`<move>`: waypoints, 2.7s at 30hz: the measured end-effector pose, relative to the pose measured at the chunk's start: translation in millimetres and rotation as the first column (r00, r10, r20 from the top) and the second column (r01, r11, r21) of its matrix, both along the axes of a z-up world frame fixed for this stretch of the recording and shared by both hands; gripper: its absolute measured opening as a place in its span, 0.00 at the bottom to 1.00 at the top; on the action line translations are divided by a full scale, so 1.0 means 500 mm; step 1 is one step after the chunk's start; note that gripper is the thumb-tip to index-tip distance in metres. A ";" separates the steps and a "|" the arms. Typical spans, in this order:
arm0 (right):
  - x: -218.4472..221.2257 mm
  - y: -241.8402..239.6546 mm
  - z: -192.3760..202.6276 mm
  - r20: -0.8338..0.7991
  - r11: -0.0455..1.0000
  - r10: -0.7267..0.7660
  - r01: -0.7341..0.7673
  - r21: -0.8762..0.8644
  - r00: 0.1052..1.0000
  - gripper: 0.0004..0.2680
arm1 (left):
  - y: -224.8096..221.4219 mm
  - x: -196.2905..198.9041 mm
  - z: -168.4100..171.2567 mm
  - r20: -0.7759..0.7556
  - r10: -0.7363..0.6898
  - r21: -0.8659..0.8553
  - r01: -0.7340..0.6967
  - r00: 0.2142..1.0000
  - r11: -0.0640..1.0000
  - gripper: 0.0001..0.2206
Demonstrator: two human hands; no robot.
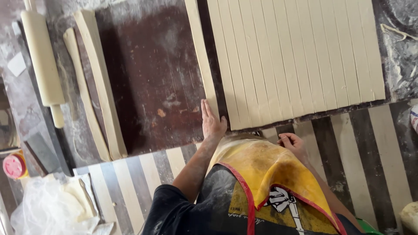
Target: Handling and arranging long strips of dough on a floured production table.
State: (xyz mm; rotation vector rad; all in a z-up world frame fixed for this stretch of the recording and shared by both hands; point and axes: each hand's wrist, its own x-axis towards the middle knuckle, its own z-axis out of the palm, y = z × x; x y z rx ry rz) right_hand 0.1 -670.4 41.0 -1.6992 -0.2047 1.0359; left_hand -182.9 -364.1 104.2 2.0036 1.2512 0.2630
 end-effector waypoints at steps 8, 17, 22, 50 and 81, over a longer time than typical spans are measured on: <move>0.042 0.074 0.014 0.070 0.985 -0.140 0.147 -0.091 0.988 0.09 | 0.264 0.152 0.001 0.010 -0.001 -0.017 0.001 1.000 1.000 0.46; 0.015 0.089 0.055 0.129 0.893 -0.356 0.378 -0.243 0.926 0.10 | 0.631 0.375 -0.091 0.164 -0.055 0.190 0.023 0.985 0.982 0.46; -0.027 0.094 0.068 0.060 0.838 -0.456 0.451 -0.307 0.888 0.10 | 0.750 0.457 -0.089 0.128 -0.036 0.156 0.016 0.991 0.988 0.46; -0.075 0.033 0.016 0.059 0.854 -0.393 0.388 -0.348 0.918 0.12 | 0.926 0.573 -0.104 0.067 -0.321 0.645 0.205 0.945 0.736 0.15; 0.009 0.170 0.079 0.189 0.999 0.047 -0.048 0.001 0.981 0.08 | 0.282 0.237 -0.048 -0.177 -0.450 -0.005 0.456 0.875 0.890 0.10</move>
